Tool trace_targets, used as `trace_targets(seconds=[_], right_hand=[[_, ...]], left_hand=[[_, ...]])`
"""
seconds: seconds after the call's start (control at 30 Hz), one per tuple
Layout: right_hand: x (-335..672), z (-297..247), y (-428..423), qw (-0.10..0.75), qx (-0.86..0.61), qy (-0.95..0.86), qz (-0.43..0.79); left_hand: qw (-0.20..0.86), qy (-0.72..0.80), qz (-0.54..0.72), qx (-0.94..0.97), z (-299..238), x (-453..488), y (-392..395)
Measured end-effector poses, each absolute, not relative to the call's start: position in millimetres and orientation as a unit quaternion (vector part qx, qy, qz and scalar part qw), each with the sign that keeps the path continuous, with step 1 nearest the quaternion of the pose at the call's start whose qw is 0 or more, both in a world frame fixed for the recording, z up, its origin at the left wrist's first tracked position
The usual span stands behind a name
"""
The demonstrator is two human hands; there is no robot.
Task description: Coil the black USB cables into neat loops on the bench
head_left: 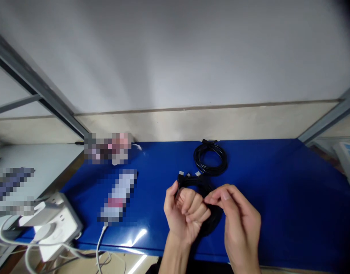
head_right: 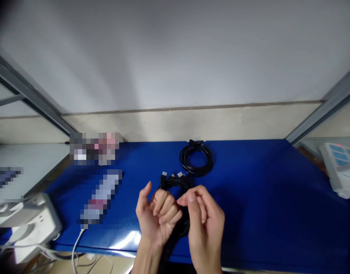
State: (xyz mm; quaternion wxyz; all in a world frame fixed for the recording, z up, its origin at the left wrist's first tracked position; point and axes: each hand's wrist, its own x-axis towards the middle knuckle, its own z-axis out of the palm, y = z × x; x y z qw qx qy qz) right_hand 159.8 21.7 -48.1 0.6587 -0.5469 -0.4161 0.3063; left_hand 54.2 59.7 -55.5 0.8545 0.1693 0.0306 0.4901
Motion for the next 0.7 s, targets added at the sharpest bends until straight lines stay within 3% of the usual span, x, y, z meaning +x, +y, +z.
trace_targets(seconds=[0.7], right_hand=[[157.7, -41.7, 24.7, 0.644, -0.549, -0.444, 0.295]], left_hand=[[0.845, 0.038, 0.497, 0.192, -53.4, 53.7, 60.8]])
